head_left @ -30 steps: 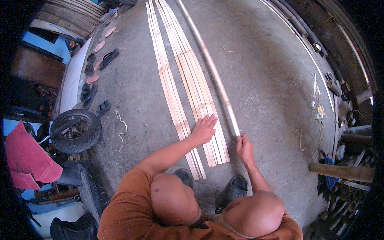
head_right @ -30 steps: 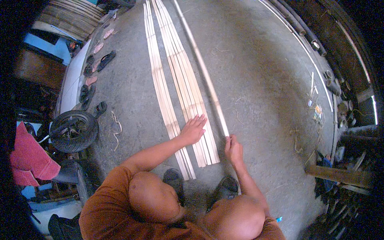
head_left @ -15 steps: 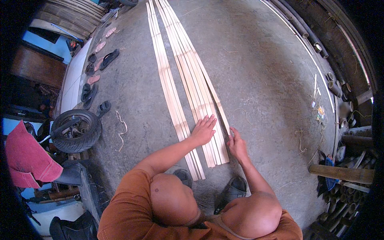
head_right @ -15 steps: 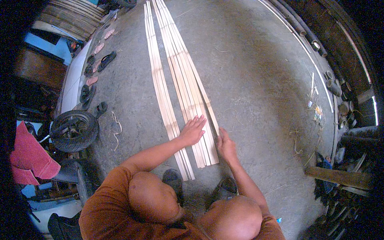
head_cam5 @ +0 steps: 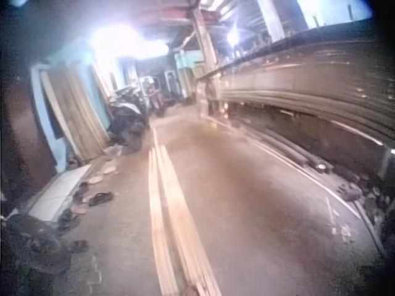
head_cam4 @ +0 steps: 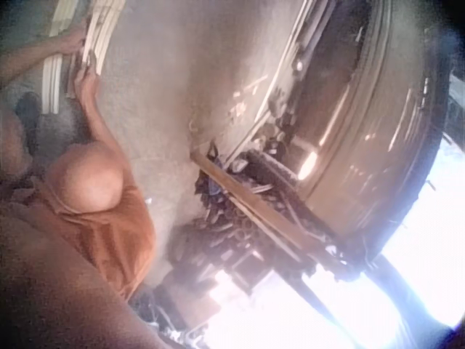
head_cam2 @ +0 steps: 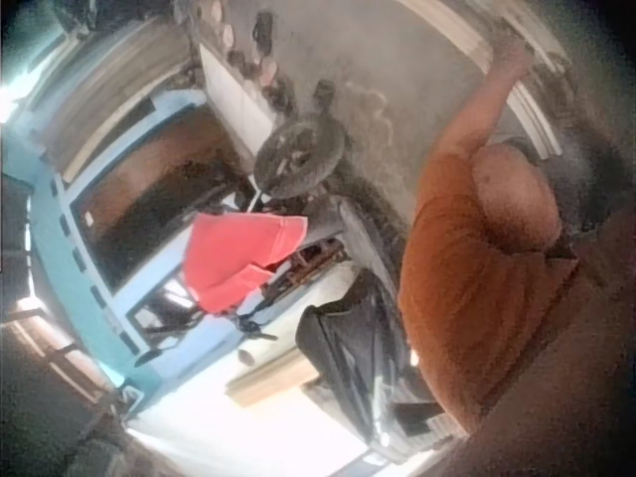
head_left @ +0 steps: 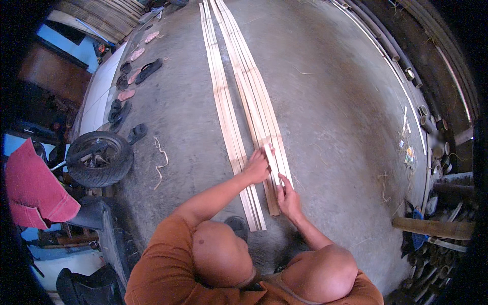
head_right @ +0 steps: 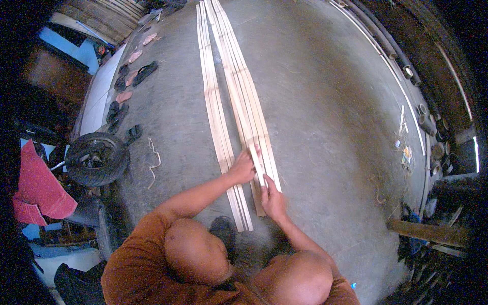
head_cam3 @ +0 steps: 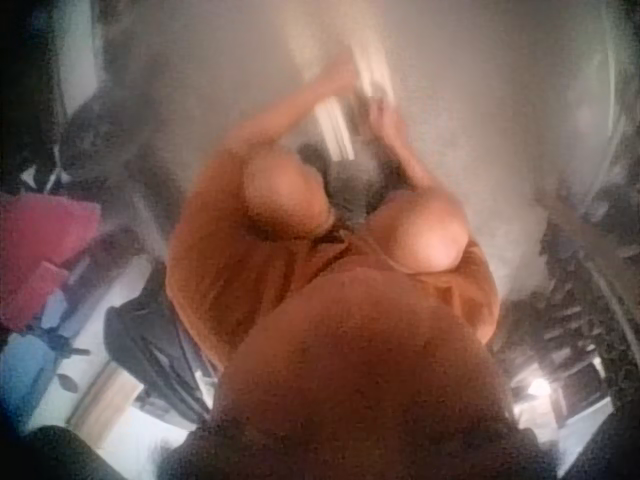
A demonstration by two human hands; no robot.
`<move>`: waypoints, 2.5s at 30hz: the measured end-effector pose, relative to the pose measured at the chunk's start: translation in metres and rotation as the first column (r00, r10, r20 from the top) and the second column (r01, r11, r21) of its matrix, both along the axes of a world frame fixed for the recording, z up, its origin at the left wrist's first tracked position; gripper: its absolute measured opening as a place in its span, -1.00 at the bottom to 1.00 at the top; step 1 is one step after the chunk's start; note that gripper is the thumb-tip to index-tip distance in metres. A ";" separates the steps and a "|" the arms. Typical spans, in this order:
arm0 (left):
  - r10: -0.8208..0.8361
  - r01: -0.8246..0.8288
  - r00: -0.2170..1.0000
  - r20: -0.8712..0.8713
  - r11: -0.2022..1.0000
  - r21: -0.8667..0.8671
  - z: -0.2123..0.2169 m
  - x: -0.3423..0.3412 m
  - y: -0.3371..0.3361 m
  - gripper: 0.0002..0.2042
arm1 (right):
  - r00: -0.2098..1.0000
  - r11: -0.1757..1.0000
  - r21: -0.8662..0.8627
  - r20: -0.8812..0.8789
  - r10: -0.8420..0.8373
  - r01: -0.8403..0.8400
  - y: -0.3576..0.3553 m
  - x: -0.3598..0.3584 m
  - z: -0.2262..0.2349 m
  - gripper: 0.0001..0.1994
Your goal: The person arranges several long, thin wooden strips on the floor, aligning them side by side. They then gather the strips and place them onto a nearby wooden rack.
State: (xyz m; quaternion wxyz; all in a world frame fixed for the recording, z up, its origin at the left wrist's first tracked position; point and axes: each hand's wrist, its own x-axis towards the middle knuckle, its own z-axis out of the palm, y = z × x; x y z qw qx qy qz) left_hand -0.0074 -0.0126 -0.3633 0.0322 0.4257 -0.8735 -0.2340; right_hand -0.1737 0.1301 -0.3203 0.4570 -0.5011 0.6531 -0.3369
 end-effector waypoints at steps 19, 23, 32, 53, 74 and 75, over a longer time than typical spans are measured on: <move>0.099 -0.132 0.965 0.242 0.983 0.124 0.004 0.097 0.027 -0.23 | 0.986 0.986 -0.009 -0.019 0.166 -0.166 0.016 0.064 -0.007 -0.52; 0.077 -0.096 0.967 0.244 0.993 0.067 0.003 0.102 0.033 -0.26 | 0.959 0.974 -0.009 -0.172 0.224 -0.229 0.024 0.058 -0.027 -0.50; 0.136 -0.150 0.968 0.211 0.987 0.054 0.019 0.092 0.035 -0.32 | 0.852 0.926 0.051 -0.375 0.366 -0.375 0.012 0.049 -0.023 -0.47; 0.121 -0.176 0.953 0.279 0.968 0.180 0.013 0.079 0.037 -0.25 | 0.774 0.907 -0.082 -0.556 0.302 -0.412 0.005 0.053 -0.031 -0.70; 0.079 -0.134 0.932 0.355 0.982 0.133 0.018 0.073 0.040 -0.20 | 0.938 0.944 -0.092 -0.180 0.297 -0.317 0.058 0.041 -0.037 -0.46; 0.076 -0.135 0.932 0.355 0.981 0.142 0.018 0.072 0.040 -0.20 | 0.937 0.939 -0.129 -0.196 0.291 -0.319 0.059 0.041 -0.037 -0.45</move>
